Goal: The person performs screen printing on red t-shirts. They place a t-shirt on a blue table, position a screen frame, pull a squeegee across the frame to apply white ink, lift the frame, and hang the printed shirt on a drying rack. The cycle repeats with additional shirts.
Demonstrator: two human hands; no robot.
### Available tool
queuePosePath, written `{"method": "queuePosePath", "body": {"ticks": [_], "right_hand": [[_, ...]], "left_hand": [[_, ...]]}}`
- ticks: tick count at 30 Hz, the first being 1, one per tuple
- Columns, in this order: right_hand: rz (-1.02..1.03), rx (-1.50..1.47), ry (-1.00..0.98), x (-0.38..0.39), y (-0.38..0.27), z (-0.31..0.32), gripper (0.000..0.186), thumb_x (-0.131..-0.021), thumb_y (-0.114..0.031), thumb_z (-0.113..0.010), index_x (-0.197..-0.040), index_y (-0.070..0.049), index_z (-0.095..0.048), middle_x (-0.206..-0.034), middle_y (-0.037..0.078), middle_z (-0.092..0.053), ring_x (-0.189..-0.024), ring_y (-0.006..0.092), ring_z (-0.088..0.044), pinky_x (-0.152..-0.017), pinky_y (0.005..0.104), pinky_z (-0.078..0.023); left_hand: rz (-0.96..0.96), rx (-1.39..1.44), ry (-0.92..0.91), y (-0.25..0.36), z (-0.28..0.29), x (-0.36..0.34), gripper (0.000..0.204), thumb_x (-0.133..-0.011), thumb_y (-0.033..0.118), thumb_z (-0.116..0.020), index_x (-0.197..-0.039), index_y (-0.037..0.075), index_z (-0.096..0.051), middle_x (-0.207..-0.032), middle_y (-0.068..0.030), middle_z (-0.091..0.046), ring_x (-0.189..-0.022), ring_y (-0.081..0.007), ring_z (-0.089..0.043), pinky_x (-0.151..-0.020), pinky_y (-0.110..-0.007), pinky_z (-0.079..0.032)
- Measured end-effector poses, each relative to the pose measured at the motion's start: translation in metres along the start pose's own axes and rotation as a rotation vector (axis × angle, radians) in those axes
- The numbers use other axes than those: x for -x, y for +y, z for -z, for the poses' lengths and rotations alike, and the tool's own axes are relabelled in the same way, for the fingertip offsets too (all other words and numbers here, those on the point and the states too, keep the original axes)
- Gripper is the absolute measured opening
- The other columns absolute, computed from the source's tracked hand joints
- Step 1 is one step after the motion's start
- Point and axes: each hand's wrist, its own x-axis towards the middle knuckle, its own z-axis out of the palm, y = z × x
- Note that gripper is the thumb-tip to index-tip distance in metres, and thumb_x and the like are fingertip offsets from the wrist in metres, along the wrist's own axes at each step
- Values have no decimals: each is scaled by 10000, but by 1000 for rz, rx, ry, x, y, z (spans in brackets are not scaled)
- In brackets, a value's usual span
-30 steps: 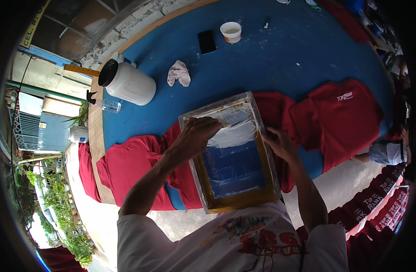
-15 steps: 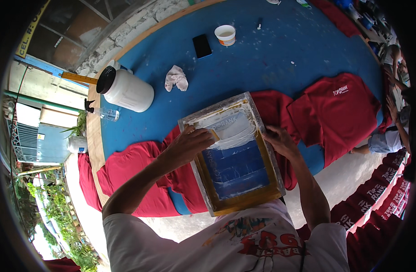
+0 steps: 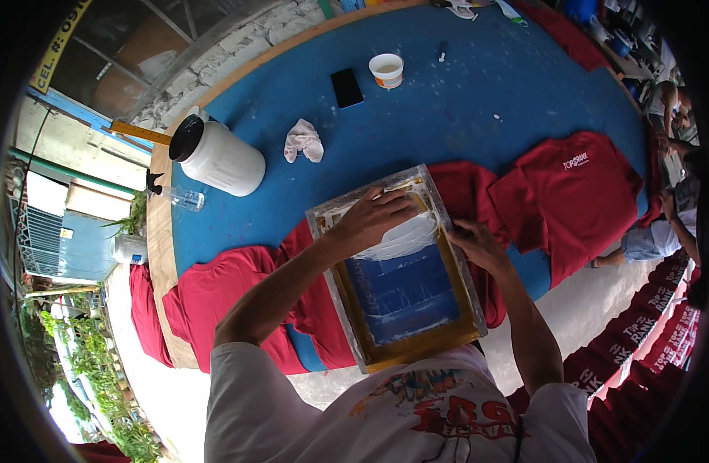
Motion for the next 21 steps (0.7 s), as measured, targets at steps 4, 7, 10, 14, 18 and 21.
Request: {"method": "queuePosePath", "body": {"ticks": [4, 7, 10, 14, 18, 21], "right_hand": [[-43, 81, 23, 0, 9, 5, 431, -1069, -259, -720, -1405, 8, -679, -1046, 84, -797, -928, 94, -712, -812, 285, -560], [-17, 82, 36, -1, 9, 3, 437, -1070, -257, -722, -1405, 20, -674, -1027, 77, -791, -906, 87, -701, -797, 275, -554], [-25, 90, 52, 2, -2, 0, 450, -1077, -251, -717, -1418, 37, -660, -1039, 84, -779, -905, 85, -693, -801, 266, -550], [-126, 106, 49, 11, -22, -5, 441, -1091, -241, -689, -1406, 64, -646, -1071, 92, -785, -925, 107, -701, -830, 284, -554], [16, 378, 103, 16, -34, -14, 388, -1083, -266, -681, -1328, 35, -692, -1047, 153, -794, -924, 173, -751, -817, 336, -565], [102, 647, 267, 22, -34, -25, 375, -1061, -302, -694, -1273, 5, -723, -1037, 203, -788, -936, 242, -781, -824, 374, -571]], "left_hand": [[21, -46, -121, 1, 17, 36, 561, -878, 18, -718, -1421, 143, -655, -1476, 9, -600, -1424, -180, -505, -1126, -416, -403], [139, 103, -174, 3, 42, 79, 583, -852, -28, -718, -1411, 122, -653, -1464, -8, -607, -1411, -201, -522, -1110, -427, -427], [217, 143, -191, 6, 64, 116, 619, -810, -100, -702, -1389, 115, -655, -1434, -22, -623, -1392, -219, -543, -1074, -440, -446], [325, 217, -222, 14, 81, 142, 657, -812, -126, -695, -1424, 105, -630, -1452, -52, -625, -1418, -244, -537, -1077, -455, -416], [567, 413, -4, 29, 76, 148, 600, -878, -89, -693, -1452, 71, -617, -1422, -101, -671, -1359, -246, -601, -1097, -416, -435], [941, 977, 302, 48, 54, 150, 515, -950, -1, -673, -1458, 61, -625, -1275, -144, -729, -1206, -207, -679, -1029, -364, -513]]}}
